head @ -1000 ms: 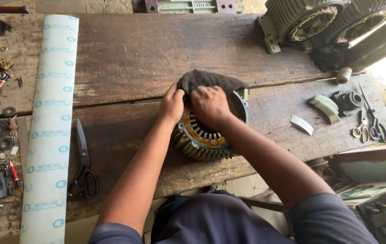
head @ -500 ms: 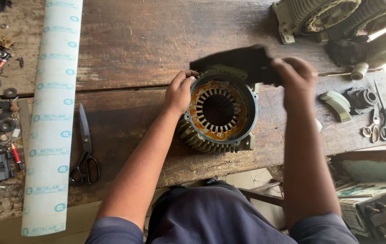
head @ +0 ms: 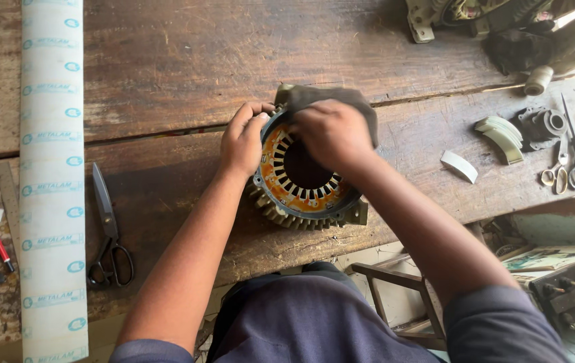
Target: The person works on an electric motor stator housing on a wooden workbench, fitting white plastic wedge pieces into the housing and rotating it to access different sides. They then use a dark cloth to wipe the inside of the stator, cleaning around the copper windings and slots.
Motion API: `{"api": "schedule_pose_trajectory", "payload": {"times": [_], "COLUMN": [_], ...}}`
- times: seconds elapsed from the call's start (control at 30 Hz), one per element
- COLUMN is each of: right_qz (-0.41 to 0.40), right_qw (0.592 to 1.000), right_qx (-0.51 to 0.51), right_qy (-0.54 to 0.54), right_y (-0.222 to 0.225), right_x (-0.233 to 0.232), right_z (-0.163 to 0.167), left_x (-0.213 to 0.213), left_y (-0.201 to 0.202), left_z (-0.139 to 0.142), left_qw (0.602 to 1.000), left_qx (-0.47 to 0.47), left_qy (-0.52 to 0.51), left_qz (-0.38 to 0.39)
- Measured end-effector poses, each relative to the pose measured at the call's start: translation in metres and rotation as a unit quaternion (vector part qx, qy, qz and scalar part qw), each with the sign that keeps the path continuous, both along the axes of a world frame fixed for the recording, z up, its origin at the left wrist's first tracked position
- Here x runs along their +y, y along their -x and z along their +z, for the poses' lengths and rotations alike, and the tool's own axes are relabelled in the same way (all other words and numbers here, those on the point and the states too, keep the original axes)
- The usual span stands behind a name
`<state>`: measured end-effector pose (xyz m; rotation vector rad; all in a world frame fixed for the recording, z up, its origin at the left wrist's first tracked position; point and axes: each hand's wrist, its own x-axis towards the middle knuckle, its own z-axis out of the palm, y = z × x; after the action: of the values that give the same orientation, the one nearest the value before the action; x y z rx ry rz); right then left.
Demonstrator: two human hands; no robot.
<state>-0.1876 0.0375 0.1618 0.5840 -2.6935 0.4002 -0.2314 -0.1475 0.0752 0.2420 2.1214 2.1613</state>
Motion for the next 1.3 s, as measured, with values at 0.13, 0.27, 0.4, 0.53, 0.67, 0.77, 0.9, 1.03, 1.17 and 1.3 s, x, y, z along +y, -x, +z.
{"api": "schedule_pose_trajectory", "payload": {"times": [0.13, 0.27, 0.4, 0.53, 0.67, 0.77, 0.9, 1.03, 1.17, 1.3], "right_qz": [0.077, 0.046, 0.014, 0.083, 0.013, -0.005, 0.103, 0.002, -0.091, 0.077], "right_qw": [0.995, 0.994, 0.995, 0.993, 0.998, 0.996, 0.989, 0.993, 0.985, 0.995], "right_qx": [-0.019, -0.002, -0.060, -0.047, -0.009, -0.079, -0.110, -0.112, -0.142, -0.067], "right_qy": [-0.064, -0.102, -0.082, -0.068, -0.064, -0.039, 0.005, -0.034, -0.037, -0.012], "right_y": [0.002, -0.010, -0.009, -0.005, -0.009, -0.009, -0.003, -0.004, -0.010, -0.006], "right_x": [-0.014, -0.009, -0.021, -0.018, -0.013, -0.017, -0.016, -0.014, -0.020, -0.021], "right_z": [-0.002, -0.002, -0.016, -0.022, -0.019, -0.016, -0.005, 0.001, -0.005, -0.008], "left_x": [-0.001, -0.001, 0.001, 0.003, 0.004, 0.003, 0.002, 0.003, 0.002, 0.001], "left_y": [-0.004, -0.005, -0.002, -0.001, -0.004, -0.002, 0.001, -0.001, -0.002, -0.001], "left_z": [0.011, 0.015, 0.011, 0.006, 0.003, 0.002, 0.003, 0.003, 0.003, 0.005], "left_qw": [1.000, 0.994, 0.998, 0.998, 1.000, 0.999, 0.999, 1.000, 1.000, 0.998], "left_qx": [-0.009, -0.103, -0.049, -0.039, -0.003, -0.010, -0.024, -0.003, -0.027, -0.059], "left_qy": [0.009, 0.042, 0.035, 0.047, -0.007, 0.033, 0.030, 0.004, -0.007, 0.034], "left_qz": [0.005, -0.005, 0.002, 0.010, -0.003, 0.014, 0.011, -0.005, -0.006, 0.002]}}
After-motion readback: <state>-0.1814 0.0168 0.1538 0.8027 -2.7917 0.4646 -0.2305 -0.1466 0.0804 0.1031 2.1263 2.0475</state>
